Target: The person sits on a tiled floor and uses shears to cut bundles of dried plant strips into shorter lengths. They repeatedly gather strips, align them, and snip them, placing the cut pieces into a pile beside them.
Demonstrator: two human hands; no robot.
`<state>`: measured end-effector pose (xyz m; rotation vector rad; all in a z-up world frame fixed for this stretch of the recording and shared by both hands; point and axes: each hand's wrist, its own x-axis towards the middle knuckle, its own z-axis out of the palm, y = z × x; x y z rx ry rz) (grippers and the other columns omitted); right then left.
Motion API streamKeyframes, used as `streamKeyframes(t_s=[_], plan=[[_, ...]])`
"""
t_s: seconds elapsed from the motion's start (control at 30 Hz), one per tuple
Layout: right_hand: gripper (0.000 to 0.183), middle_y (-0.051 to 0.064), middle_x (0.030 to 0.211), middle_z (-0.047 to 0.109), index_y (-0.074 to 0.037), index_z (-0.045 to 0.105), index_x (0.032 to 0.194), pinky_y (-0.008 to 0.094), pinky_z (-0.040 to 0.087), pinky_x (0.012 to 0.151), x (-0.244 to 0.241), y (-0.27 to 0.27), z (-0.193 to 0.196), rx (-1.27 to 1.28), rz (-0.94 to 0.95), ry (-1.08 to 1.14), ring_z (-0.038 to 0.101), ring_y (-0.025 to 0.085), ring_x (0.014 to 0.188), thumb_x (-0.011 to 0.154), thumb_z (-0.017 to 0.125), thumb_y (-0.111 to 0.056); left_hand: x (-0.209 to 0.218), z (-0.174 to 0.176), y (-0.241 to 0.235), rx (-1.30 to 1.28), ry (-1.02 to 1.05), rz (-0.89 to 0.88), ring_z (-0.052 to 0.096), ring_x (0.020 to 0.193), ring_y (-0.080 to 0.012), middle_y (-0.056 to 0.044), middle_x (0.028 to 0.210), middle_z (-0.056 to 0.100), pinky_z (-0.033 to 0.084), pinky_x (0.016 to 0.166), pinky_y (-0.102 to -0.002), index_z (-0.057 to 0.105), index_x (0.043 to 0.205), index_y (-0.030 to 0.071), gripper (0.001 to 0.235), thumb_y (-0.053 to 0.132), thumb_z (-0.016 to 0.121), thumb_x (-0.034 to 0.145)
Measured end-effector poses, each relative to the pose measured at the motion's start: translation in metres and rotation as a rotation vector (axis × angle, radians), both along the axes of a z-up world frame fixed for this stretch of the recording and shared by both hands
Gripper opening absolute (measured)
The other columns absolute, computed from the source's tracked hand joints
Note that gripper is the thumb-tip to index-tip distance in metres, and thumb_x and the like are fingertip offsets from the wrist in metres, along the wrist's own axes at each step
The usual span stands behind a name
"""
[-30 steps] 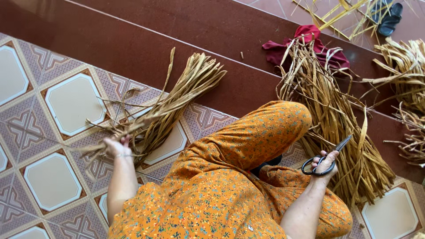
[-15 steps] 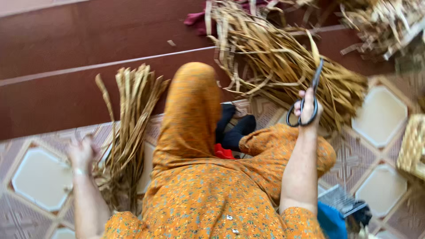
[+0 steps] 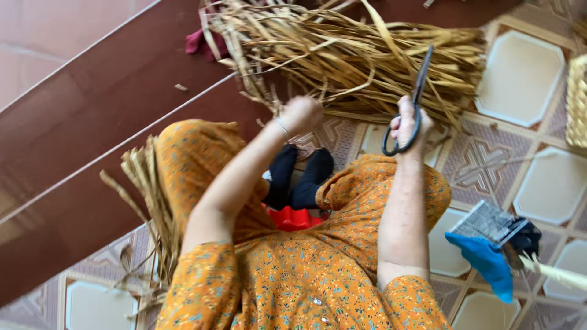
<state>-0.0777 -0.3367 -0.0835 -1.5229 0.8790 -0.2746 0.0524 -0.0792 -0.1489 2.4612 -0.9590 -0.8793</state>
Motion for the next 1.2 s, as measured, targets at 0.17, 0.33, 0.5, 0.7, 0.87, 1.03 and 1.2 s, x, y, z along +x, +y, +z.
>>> streamKeyframes(t_s=[0.17,0.33,0.5,0.7,0.87,1.03,1.2], plan=[[0.037,0.000,0.061,0.057,-0.008,0.060,0.088,0.021,0.036,0.038,-0.017,-0.010,0.002,-0.001,-0.077,0.060,0.048,0.007,0.043,0.098,0.074,-0.041,-0.068,-0.101,-0.065,-0.292,-0.213,0.016,0.051,0.126,-0.0437,-0.022,0.135,0.056,0.043,0.102,-0.050,0.061,0.131,0.009,0.050,0.017,0.063,0.081],[0.034,0.001,0.060,0.057,-0.006,0.061,0.088,0.022,0.037,0.037,-0.012,-0.007,0.020,0.056,-0.138,-0.014,0.048,0.007,0.043,0.096,0.075,-0.036,-0.063,-0.128,-0.069,0.016,-0.478,0.012,0.046,0.131,-0.0359,-0.017,0.139,0.050,0.033,0.105,-0.060,0.051,0.143,0.004,0.066,0.023,0.064,0.081],[0.032,0.000,0.064,0.059,-0.004,0.067,0.099,0.021,0.039,0.038,-0.007,0.003,0.039,0.054,-0.098,-0.027,0.052,0.006,0.047,0.096,0.074,-0.035,-0.071,-0.127,-0.079,0.407,-0.394,-0.240,0.051,0.126,-0.0280,-0.011,0.127,0.062,0.031,0.112,-0.050,0.061,0.138,0.007,0.040,0.020,0.057,0.100],[0.034,-0.001,0.062,0.058,-0.004,0.070,0.101,0.020,0.037,0.038,-0.007,0.000,0.040,0.121,-0.146,-0.022,0.049,0.005,0.044,0.094,0.074,-0.037,-0.084,-0.125,-0.067,0.435,-0.289,-0.302,0.060,0.115,-0.0251,-0.007,0.107,0.071,0.033,0.103,-0.045,0.073,0.109,0.016,0.024,0.028,0.057,0.096],[0.035,0.001,0.062,0.058,-0.002,0.064,0.095,0.021,0.037,0.039,-0.019,-0.005,0.035,0.056,-0.180,-0.133,0.048,0.007,0.044,0.098,0.076,-0.035,-0.075,-0.098,-0.053,-0.113,-0.039,0.011,0.069,0.094,-0.0332,-0.017,0.101,0.073,0.053,0.089,-0.048,0.068,0.109,0.009,0.024,0.025,0.059,0.094],[0.031,0.000,0.066,0.053,-0.004,0.059,0.100,0.022,0.034,0.042,-0.022,0.000,0.049,-0.026,-0.174,-0.344,0.046,0.006,0.049,0.103,0.075,-0.030,-0.034,-0.016,-0.039,-0.343,0.474,0.360,0.064,0.071,-0.0254,-0.013,0.085,0.065,0.055,0.063,-0.041,0.062,0.112,0.003,0.024,0.013,0.059,0.091],[0.040,-0.002,0.083,0.057,-0.003,0.060,0.120,0.023,0.038,0.048,-0.019,0.024,0.064,0.011,-0.061,-0.499,0.049,0.006,0.062,0.098,0.081,-0.029,-0.017,0.085,-0.011,-0.916,0.831,0.683,0.058,0.062,-0.0154,-0.008,0.080,0.063,0.048,0.052,-0.028,0.061,0.118,0.000,0.022,0.003,0.060,0.096]])
